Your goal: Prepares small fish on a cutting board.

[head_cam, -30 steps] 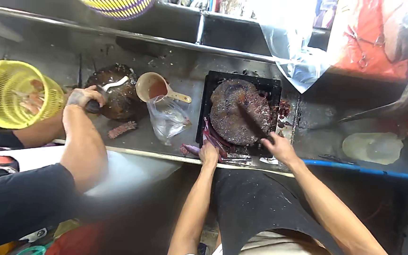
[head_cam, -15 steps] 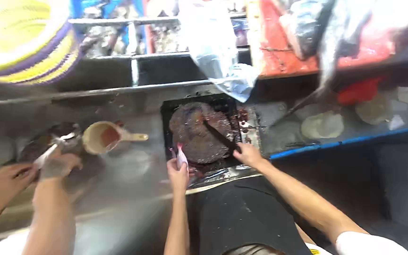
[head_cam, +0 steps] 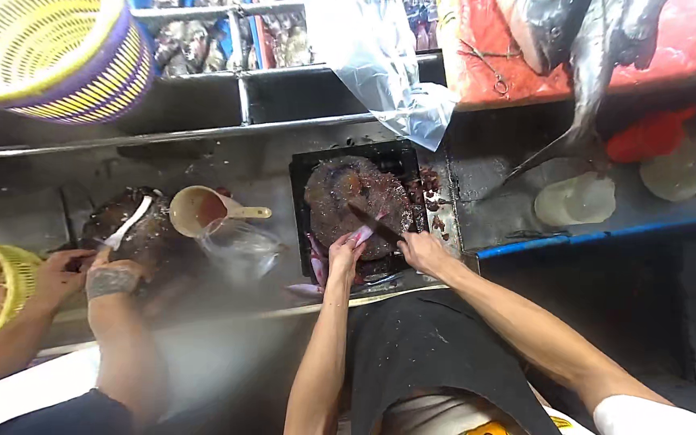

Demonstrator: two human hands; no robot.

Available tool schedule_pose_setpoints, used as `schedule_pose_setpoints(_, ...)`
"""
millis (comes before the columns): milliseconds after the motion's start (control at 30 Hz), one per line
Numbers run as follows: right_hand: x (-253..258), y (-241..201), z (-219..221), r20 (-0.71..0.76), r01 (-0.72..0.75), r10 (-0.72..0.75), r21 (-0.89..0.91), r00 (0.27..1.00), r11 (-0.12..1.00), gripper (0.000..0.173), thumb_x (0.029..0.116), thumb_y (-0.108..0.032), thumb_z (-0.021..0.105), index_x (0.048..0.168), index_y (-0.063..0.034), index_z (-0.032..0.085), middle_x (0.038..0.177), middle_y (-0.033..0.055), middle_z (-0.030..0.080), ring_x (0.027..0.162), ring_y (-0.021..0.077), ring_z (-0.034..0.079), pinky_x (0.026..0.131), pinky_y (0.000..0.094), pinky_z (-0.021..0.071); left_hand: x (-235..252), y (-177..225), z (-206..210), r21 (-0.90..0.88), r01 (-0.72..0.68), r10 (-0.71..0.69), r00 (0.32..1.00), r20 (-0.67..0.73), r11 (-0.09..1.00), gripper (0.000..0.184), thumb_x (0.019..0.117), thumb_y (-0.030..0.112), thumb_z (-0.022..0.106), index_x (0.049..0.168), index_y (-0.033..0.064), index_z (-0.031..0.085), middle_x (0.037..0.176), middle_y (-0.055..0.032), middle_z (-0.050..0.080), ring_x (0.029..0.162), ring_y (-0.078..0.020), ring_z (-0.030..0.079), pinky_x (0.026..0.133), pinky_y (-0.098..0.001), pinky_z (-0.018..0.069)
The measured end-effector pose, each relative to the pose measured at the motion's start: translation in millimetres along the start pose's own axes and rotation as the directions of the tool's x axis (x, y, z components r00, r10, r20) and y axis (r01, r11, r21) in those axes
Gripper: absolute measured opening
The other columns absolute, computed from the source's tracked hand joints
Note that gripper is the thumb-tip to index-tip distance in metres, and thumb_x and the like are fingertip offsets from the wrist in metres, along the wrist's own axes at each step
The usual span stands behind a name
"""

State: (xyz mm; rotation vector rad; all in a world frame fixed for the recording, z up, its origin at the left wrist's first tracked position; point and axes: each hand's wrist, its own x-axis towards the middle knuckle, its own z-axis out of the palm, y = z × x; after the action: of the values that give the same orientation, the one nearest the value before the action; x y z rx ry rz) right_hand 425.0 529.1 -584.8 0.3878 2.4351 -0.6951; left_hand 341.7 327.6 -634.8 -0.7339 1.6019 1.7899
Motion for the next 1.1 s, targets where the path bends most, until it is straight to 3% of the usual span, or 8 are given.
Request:
schedule_pose_setpoints(100,-3.8,3.4,-14.8,0.16,-0.003,-0.025,0.175,0.987,0.984,0.043,0.1056,-0.045,0.048,0.102,-0.0079,0.071,0.089,0.0166,0.07,0.084,0.035,0.071,0.075,0.0606,0.0556,4.6,-0.7,-4.6,-0.044,0.053,-0.052,0.999,0.013,0.998,0.03,0.1058,0.011,0.053,0.132,-0.0029,0.055,0.118,-0.017,0.065,0.096,-0.0225,0.07,0.087,-0.0376,0.0597)
schedule_pose_setpoints(233,11.8,20.1,1.8,-0.082,-0.041,0.041,0.006,0.996,0.999,0.04,0.1057,-0.042,0.045,0.109,-0.013,0.071,0.092,0.0156,0.072,0.091,0.0374,0.071,0.075,0.0619,0.0563,10.3,-11.0,-5.0,-0.129,0.067,-0.06,0.997,0.057,0.989,0.031,0.1071,0.009,0.048,0.134,-0.0053,0.054,0.124,-0.0226,0.066,0.101,-0.0285,0.072,0.089,-0.0404,0.0612)
schedule_pose_setpoints(367,-16.1,-3.6,-4.3,0.133,0.011,-0.032,0.152,0.991,0.988,0.041,0.1051,-0.043,0.047,0.106,-0.01,0.07,0.092,0.0154,0.071,0.089,0.0347,0.07,0.079,0.0602,0.055,7.9,-6.6,-2.7,-0.095,0.098,-0.098,0.995,0.014,0.991,0.029,0.107,0.014,0.051,0.131,-0.0016,0.054,0.111,-0.0155,0.064,0.089,-0.0214,0.069,0.081,-0.0368,0.0602)
schedule_pose_setpoints(433,0.6,15.3,-8.3,0.071,-0.042,0.028,0.207,0.997,0.977,0.043,0.1044,-0.045,0.05,0.104,-0.008,0.072,0.093,0.0179,0.072,0.09,0.0374,0.071,0.079,0.0639,0.055,0.8,-1.7,-7.0,-0.119,0.098,-0.089,0.993,0.082,0.988,0.032,0.1078,0.013,0.048,0.136,-0.0027,0.053,0.123,-0.0204,0.066,0.101,-0.0265,0.071,0.09,-0.0396,0.0601)
schedule_pose_setpoints(533,15.0,28.0,3.7,-0.112,-0.073,0.078,0.052,0.991,0.996,0.04,0.1054,-0.042,0.046,0.111,-0.0114,0.072,0.094,0.0181,0.072,0.092,0.0397,0.071,0.076,0.0641,0.0558,-11.2,-2.1,-6.8,0.109,-0.049,0.028,0.982,0.187,0.993,0.038,0.1055,0.007,0.05,0.143,0.0026,0.051,0.136,-0.0179,0.061,0.114,-0.025,0.067,0.099,-0.0389,0.056)
schedule_pose_setpoints(633,-12.0,0.0,-7.1,0.018,0.025,-0.026,0.051,0.999,0.998,0.036,0.1044,-0.04,0.048,0.108,-0.0122,0.07,0.088,0.014,0.071,0.086,0.0345,0.071,0.074,0.0593,0.0572,-8.3,-1.1,-2.9,0.389,-0.215,0.143,0.968,0.204,0.896,0.045,0.1006,0.008,0.056,0.145,0.0091,0.054,0.138,-0.0158,0.062,0.117,-0.0263,0.065,0.1,-0.0465,0.0542)
schedule_pose_setpoints(1000,-15.6,8.2,-13.1,0.045,-0.034,0.029,0.124,0.999,0.992,0.038,0.1042,-0.042,0.049,0.102,-0.0121,0.071,0.09,0.013,0.072,0.09,0.0325,0.071,0.079,0.0585,0.0556,-0.9,-7.6,-6.6,0.576,-0.296,0.258,0.954,0.15,0.762,0.045,0.0906,-0.002,0.06,0.133,0.0117,0.066,0.127,-0.0091,0.07,0.113,-0.0235,0.068,0.095,-0.0504,0.0562)
schedule_pose_setpoints(1100,1.4,41.1,-10.0,-0.08,-0.155,0.157,0.033,0.984,0.987,0.036,0.1035,-0.042,0.05,0.11,-0.0139,0.072,0.099,0.0158,0.073,0.095,0.0375,0.071,0.078,0.0628,0.0565,-11.5,-3.8,-2.6,0.392,-0.164,0.115,0.983,0.145,0.905,0.045,0.089,-0.008,0.061,0.132,0.0041,0.063,0.129,-0.0146,0.066,0.109,-0.0245,0.067,0.091,-0.0444,0.0579)
